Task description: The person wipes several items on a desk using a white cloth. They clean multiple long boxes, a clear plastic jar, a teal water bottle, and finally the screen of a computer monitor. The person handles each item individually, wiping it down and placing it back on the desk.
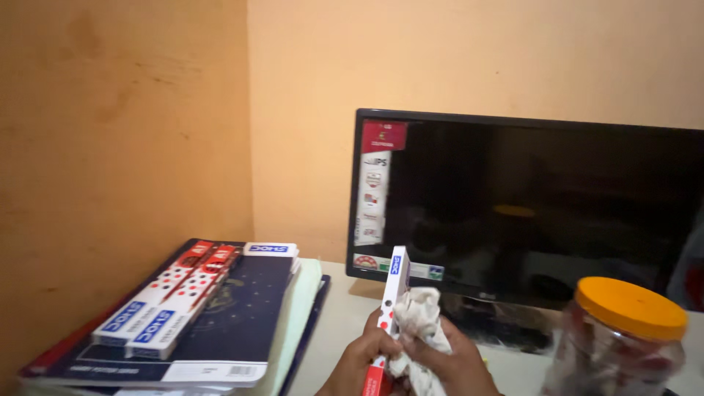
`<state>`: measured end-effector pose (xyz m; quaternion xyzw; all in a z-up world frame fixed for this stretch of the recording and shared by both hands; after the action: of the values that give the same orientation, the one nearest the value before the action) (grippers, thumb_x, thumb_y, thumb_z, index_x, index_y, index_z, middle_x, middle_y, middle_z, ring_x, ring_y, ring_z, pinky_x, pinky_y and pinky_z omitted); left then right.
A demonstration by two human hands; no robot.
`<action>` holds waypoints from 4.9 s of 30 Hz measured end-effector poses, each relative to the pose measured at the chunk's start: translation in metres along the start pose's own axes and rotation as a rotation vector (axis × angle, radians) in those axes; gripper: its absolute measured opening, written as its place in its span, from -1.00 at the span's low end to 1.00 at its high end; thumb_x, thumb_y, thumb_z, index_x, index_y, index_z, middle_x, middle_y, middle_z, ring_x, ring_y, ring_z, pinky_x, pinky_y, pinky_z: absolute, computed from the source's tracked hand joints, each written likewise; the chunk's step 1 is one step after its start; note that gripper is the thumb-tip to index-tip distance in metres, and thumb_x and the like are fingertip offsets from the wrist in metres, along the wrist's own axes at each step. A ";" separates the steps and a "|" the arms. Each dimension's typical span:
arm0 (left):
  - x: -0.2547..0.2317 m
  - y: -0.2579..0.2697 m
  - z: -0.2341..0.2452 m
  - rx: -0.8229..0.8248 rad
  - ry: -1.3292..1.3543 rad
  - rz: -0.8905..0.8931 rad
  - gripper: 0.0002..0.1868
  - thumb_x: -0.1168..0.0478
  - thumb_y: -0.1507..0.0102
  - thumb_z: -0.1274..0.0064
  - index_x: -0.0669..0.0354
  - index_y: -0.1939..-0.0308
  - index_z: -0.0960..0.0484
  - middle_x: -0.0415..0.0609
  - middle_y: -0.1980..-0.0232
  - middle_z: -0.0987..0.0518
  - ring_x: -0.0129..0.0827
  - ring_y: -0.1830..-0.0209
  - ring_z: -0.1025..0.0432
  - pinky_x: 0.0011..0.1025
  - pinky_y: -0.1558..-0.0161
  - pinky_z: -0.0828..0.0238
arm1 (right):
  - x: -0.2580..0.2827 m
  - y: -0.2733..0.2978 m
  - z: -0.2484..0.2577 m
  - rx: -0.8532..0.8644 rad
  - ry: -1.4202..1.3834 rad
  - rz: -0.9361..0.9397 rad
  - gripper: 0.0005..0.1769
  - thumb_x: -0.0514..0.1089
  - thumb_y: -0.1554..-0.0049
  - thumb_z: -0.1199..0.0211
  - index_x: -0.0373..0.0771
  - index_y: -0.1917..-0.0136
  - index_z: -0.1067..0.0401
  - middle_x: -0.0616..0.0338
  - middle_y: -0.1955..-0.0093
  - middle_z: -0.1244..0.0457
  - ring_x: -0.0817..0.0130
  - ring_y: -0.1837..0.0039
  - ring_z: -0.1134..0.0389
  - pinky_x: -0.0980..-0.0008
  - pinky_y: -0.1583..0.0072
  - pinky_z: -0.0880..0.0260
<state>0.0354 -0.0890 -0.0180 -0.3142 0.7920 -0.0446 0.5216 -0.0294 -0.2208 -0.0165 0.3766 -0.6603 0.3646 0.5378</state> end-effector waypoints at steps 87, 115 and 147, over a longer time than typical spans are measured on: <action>-0.160 0.100 0.038 -0.652 -2.124 0.819 -0.45 -0.17 -0.44 0.26 -0.56 -0.54 -0.16 0.06 -0.70 0.28 0.54 -0.62 0.44 0.88 -0.16 0.53 | -0.185 -0.222 0.038 0.066 -0.213 -0.435 -0.46 -0.27 -0.07 -0.17 -0.52 -0.31 -0.43 -0.43 -0.15 -0.42 -0.15 -0.19 -0.47 -0.09 -0.29 -0.39; -0.177 0.085 0.044 -0.775 -1.935 0.887 -0.44 -0.21 -0.45 0.36 -0.59 -0.56 -0.11 0.12 -0.72 0.32 0.60 -0.61 0.56 0.80 -0.22 0.62 | -0.169 -0.223 0.043 0.097 0.260 -0.133 -0.41 -0.21 -0.03 -0.39 -0.25 -0.34 -0.42 -0.10 -0.19 -0.38 0.14 -0.28 -0.44 0.15 -0.36 -0.31; -0.210 0.084 0.075 -0.497 -2.055 0.522 -0.33 -0.30 -0.39 0.29 -0.23 -0.53 -0.21 -0.06 -0.68 0.06 0.00 -0.71 0.32 0.13 -0.58 0.40 | -0.152 -0.192 -0.005 0.114 0.327 -0.106 -0.41 -0.06 -0.05 -0.40 -0.04 -0.35 -0.42 0.10 -0.28 -0.34 0.27 -0.40 -0.32 0.24 -0.45 -0.20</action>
<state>0.1159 0.1120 0.0822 -0.1203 0.0069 0.5128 0.8500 0.1643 -0.2867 -0.1503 0.3766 -0.5216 0.4287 0.6343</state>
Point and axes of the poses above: each hand's wrist, its own y-axis away from the middle knuckle, its own z-axis out of the back of the hand, x = y × z, the point moved 7 cm from there along -y, towards the middle knuckle
